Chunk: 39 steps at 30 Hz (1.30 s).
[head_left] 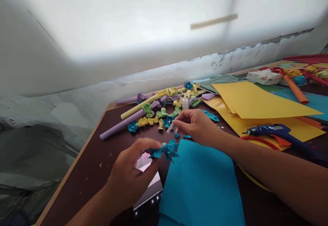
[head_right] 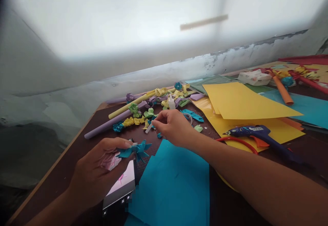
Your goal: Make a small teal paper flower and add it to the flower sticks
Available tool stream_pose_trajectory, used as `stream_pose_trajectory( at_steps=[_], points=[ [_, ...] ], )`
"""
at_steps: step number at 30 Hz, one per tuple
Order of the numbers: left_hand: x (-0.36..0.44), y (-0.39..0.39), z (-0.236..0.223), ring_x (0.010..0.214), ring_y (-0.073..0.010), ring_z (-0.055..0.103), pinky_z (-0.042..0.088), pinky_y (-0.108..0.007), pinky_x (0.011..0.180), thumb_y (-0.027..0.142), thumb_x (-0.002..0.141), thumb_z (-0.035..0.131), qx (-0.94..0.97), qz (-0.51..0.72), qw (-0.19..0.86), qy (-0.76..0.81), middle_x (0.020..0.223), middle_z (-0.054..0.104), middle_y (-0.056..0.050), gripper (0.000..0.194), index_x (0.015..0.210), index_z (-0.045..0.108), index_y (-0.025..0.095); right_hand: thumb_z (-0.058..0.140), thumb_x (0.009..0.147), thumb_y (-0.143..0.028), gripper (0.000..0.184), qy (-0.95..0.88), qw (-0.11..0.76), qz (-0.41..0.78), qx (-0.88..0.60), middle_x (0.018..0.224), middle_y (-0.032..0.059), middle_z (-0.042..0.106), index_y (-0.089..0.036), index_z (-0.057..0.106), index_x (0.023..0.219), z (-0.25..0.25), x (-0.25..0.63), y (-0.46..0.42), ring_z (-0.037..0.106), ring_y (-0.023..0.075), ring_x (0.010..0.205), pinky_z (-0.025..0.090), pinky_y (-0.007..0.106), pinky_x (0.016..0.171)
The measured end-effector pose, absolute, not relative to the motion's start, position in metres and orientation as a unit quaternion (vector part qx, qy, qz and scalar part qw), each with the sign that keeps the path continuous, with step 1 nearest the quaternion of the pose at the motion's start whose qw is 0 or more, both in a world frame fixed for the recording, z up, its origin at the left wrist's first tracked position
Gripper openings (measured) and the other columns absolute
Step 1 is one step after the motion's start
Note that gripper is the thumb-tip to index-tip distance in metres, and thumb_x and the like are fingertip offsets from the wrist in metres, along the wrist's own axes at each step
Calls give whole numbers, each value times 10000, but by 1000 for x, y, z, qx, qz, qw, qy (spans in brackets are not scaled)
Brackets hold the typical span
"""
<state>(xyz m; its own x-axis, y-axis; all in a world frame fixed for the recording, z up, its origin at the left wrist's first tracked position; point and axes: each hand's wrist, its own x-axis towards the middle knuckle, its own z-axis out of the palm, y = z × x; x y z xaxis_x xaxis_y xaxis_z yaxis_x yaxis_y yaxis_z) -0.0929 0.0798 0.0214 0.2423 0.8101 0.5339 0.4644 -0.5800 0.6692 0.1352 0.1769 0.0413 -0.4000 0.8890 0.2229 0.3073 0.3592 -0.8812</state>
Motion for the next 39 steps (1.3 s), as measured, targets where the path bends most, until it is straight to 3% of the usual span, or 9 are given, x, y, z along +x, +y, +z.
stream_pose_trajectory(
  at_steps=[4, 7, 9, 11, 15, 20, 25, 28, 39],
  points=[
    [-92, 83, 22, 1078, -196, 707, 584, -336, 939, 47, 918, 631, 769, 466, 189, 395, 1120, 736, 6, 381, 1159, 646, 342, 614, 961, -525, 569, -790, 334, 301, -417, 498, 12, 569, -170, 592, 516, 46, 138, 170, 493, 108, 468, 322, 262, 470],
    [-91, 85, 24, 1137, -213, 684, 578, -377, 981, 17, 925, 604, 778, 475, 183, 369, 1167, 717, -19, 374, 1134, 666, 320, 521, 1017, -543, 444, -785, 340, 389, -342, 759, 24, 718, -195, 744, 855, 49, 136, 157, 644, 139, 654, 454, 247, 568],
    [-91, 86, 25, 1146, -210, 676, 583, -360, 970, 8, 916, 615, 780, 477, 171, 368, 1179, 704, -28, 358, 1106, 675, 305, 646, 961, -513, 338, -766, 327, 473, -287, 1011, 29, 753, -246, 715, 1156, 50, 133, 149, 698, 159, 811, 528, 249, 651],
    [-90, 86, 27, 1136, -196, 675, 583, -331, 964, -8, 896, 636, 781, 477, 156, 373, 1183, 690, -27, 369, 1095, 679, 300, 758, 895, -445, 431, -768, 315, 499, -248, 1169, 33, 734, -281, 666, 1282, 49, 131, 144, 707, 175, 946, 565, 260, 743],
    [-88, 82, 28, 1196, -213, 648, 577, -348, 1000, -13, 894, 614, 779, 477, 175, 366, 1236, 653, -37, 405, 1127, 678, 312, 761, 904, -306, 331, -805, 368, 410, -220, 1135, 30, 746, -255, 709, 1226, 45, 130, 144, 692, 174, 1007, 564, 268, 812],
    [-82, 75, 33, 1288, -247, 591, 545, -392, 1065, 104, 968, 540, 688, 528, 313, 387, 1308, 630, -50, 321, 1165, 667, 323, 736, 924, -218, 287, -847, 430, 265, -162, 1031, 34, 737, -224, 704, 1209, 41, 133, 147, 677, 154, 938, 550, 273, 799],
    [-77, 83, 38, 1044, -209, 698, 601, -306, 900, 333, 956, 665, 553, 585, 466, 368, 1097, 743, -39, 153, 1091, 726, 293, 689, 941, -155, 263, -888, 411, 167, -118, 1065, 69, 721, -201, 666, 1199, 43, 136, 144, 667, 183, 962, 539, 319, 824],
    [-78, 87, 38, 850, -133, 696, 583, -200, 758, 336, 906, 752, 524, 566, 507, 386, 916, 759, -7, 98, 968, 767, 262, 668, 953, -154, 218, -897, 410, 124, -110, 1056, 74, 723, -198, 657, 1166, 44, 137, 144, 659, 189, 959, 528, 317, 812],
    [-78, 94, 35, 915, -142, 720, 594, -207, 823, 186, 825, 822, 494, 606, 456, 426, 958, 775, -19, 137, 945, 767, 223, 691, 930, -232, 166, -838, 370, 276, -290, 986, 22, 742, -247, 725, 1092, 34, 132, 155, 680, 183, 886, 516, 295, 746]
  ],
)
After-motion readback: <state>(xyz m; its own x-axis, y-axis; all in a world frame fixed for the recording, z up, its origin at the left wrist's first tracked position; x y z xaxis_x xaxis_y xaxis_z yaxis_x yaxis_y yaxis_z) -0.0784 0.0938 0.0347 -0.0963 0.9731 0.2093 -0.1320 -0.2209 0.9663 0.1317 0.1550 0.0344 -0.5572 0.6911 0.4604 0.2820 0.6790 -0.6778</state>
